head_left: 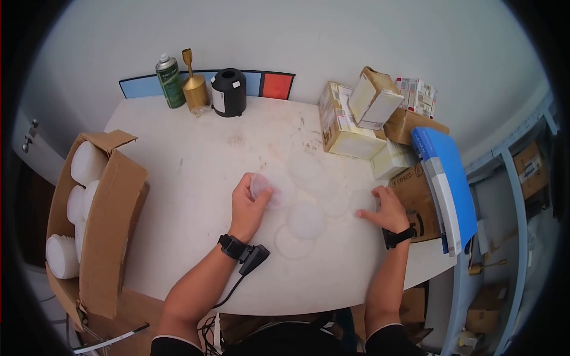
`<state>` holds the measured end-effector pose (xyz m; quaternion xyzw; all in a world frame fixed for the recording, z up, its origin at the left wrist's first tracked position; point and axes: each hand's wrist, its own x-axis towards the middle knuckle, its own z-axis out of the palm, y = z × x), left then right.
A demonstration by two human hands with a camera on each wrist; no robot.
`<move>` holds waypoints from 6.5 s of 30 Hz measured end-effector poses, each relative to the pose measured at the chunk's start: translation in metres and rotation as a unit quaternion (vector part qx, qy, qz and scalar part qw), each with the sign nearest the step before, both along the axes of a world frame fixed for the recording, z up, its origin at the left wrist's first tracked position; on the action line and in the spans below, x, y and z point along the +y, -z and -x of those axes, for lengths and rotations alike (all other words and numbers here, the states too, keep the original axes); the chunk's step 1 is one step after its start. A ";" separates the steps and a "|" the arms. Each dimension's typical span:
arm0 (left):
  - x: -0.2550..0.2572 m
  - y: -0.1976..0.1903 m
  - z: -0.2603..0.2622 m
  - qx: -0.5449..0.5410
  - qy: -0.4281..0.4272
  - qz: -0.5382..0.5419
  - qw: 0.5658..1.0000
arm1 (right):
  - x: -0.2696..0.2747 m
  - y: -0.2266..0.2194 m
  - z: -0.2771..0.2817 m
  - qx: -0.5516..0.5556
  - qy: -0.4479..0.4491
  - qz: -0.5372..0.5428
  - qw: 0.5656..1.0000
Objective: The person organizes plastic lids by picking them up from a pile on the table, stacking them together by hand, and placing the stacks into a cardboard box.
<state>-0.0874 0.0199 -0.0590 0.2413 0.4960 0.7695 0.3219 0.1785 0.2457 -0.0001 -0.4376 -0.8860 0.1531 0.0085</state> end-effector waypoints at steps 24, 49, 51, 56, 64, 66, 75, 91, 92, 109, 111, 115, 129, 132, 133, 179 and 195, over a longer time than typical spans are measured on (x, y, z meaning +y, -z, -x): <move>-0.004 -0.007 -0.003 0.038 -0.026 0.002 0.999 | -0.074 0.009 0.073 0.421 -0.202 -0.088 0.880; -0.011 -0.016 -0.029 0.137 0.150 0.022 0.979 | -0.108 0.013 0.089 0.385 -0.334 -0.187 0.840; -0.011 -0.019 -0.033 0.120 0.168 0.001 0.978 | -0.108 0.012 0.088 0.373 -0.332 -0.200 0.843; -0.014 -0.020 -0.035 0.158 0.193 0.000 0.968 | -0.109 0.016 0.090 0.369 -0.327 -0.200 0.847; -0.010 -0.011 -0.034 0.102 0.102 0.020 0.989 | -0.110 0.004 0.090 0.413 -0.231 -0.157 0.867; -0.010 -0.012 -0.034 0.082 0.093 0.007 0.992 | -0.108 0.004 0.088 0.416 -0.187 -0.079 0.887; -0.012 -0.008 -0.029 0.048 0.140 -0.029 0.989 | -0.097 0.019 0.082 0.415 -0.120 0.249 0.867; -0.010 -0.011 -0.028 0.051 0.122 -0.032 0.991 | -0.106 0.012 0.082 0.475 -0.130 0.376 0.785; -0.009 -0.010 -0.028 0.053 0.128 -0.032 0.990 | -0.105 0.011 0.083 0.470 -0.129 0.371 0.790; -0.016 -0.012 -0.023 0.050 0.173 -0.024 0.983 | -0.098 0.021 0.086 0.472 -0.092 0.345 0.806; -0.013 -0.006 -0.022 0.033 0.174 -0.038 0.983 | -0.097 0.021 0.086 0.473 -0.095 0.341 0.806; -0.012 -0.008 -0.028 0.045 0.155 -0.046 0.986 | -0.100 0.019 0.087 0.466 -0.085 0.345 0.810; -0.011 -0.010 -0.028 0.034 0.150 -0.038 0.987 | -0.098 0.020 0.083 0.454 -0.055 0.301 0.837; -0.013 -0.009 -0.027 0.027 0.157 -0.031 0.987 | -0.101 0.020 0.086 0.474 -0.061 0.300 0.826; -0.013 -0.007 -0.026 0.029 0.157 -0.025 0.987 | -0.101 0.021 0.087 0.485 -0.063 0.298 0.820; 0.000 0.001 -0.012 -0.019 -0.014 0.020 1.000 | -0.036 0.044 0.073 0.454 0.012 0.144 0.879; 0.001 0.009 -0.015 -0.013 -0.020 -0.011 1.000 | -0.013 0.024 0.152 0.118 -0.323 -0.049 0.938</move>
